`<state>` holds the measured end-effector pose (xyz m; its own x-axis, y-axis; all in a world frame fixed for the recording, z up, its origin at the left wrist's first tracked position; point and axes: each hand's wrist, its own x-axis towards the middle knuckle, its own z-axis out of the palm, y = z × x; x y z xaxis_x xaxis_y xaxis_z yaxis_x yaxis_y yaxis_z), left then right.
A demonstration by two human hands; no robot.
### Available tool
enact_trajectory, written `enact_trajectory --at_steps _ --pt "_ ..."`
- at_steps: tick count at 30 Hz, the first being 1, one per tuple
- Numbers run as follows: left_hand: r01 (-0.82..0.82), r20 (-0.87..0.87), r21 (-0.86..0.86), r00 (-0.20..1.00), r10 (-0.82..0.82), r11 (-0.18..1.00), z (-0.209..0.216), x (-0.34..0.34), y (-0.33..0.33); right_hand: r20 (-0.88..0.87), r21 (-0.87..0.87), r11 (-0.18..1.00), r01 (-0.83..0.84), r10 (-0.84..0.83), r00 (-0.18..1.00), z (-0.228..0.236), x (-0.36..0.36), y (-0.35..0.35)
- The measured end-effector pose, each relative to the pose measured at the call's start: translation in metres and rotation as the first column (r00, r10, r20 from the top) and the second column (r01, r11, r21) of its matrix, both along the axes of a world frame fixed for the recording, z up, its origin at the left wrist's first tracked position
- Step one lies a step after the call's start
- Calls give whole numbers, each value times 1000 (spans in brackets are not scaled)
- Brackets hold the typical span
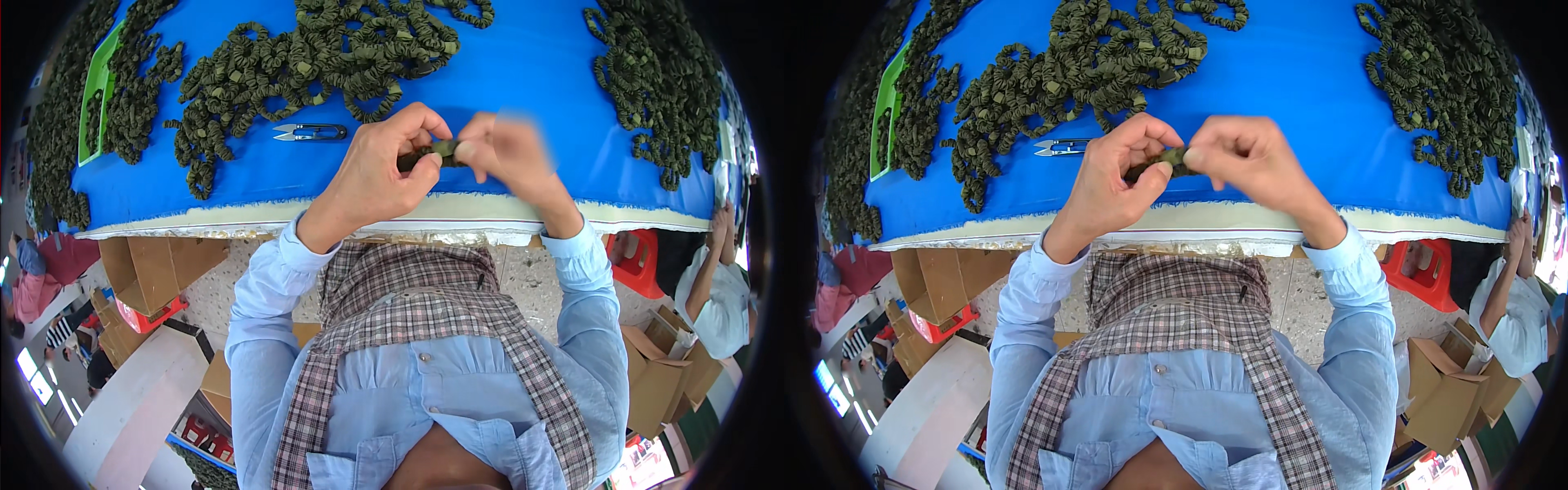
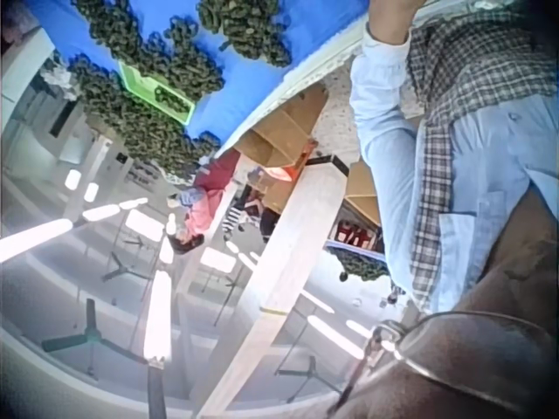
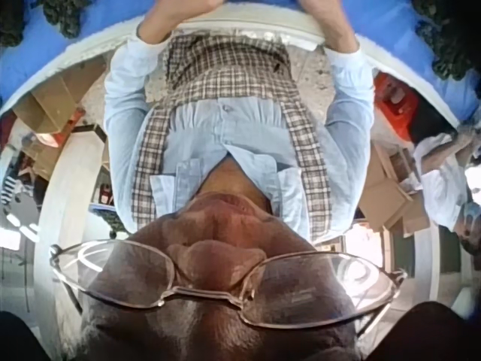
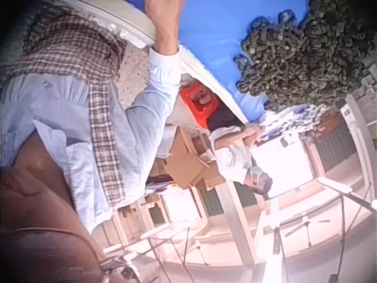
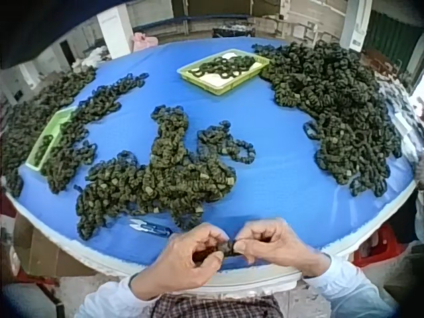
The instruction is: The person manipulates green coiled cords on a blue table, twisting and joining segments by hand. They repeatedly pick up individual cords, align them, and twist the ends together to form longer continuous strands, placing the finished pieces back onto the work surface.
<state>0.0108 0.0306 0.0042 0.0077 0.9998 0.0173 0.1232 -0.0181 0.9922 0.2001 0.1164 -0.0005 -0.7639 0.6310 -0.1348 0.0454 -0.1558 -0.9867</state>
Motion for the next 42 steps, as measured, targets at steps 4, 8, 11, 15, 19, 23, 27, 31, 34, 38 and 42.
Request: enact_trajectory --at_steps 4,8,11,15,19,23,27,31,34,38,42 --pt "11 15 -32 1000 -11 999 2 -5 -2 -140 -302 947 112 -160 977 -2 7 10" --pt "-23 -20 47 1000 24 999 6 3 5 -105 -234 969 85 -112 988 4 1 8" --pt "-150 -87 53 984 154 987 4 18 5 -105 -188 976 113 -135 985 3 -1 5" --pt "-221 -89 102 969 230 970 2 23 5 -117 -200 964 173 -199 973 3 0 5" --pt "-202 -118 85 970 211 976 0 11 1 -126 -254 941 222 -260 957 2 7 10" --pt "-200 -47 16 978 201 980 0 2 -4 -159 -258 940 223 -269 950 -1 10 15" --pt "-109 -65 -35 992 106 993 7 -6 -8 -94 -157 978 135 -151 984 -2 8 14" --pt "-50 -113 -30 992 47 998 9 -4 -9 132 31 996 -80 76 988 10 -3 2" --pt "12 -143 -35 990 -17 999 12 -5 -9 44 16 998 -56 56 997 5 0 1" --pt "23 -72 -93 997 -30 995 6 -11 -7 -195 -269 954 131 -187 963 -1 10 10" --pt "-14 135 -60 991 22 998 -1 -4 -3 -176 -274 954 124 -177 968 -1 8 9"
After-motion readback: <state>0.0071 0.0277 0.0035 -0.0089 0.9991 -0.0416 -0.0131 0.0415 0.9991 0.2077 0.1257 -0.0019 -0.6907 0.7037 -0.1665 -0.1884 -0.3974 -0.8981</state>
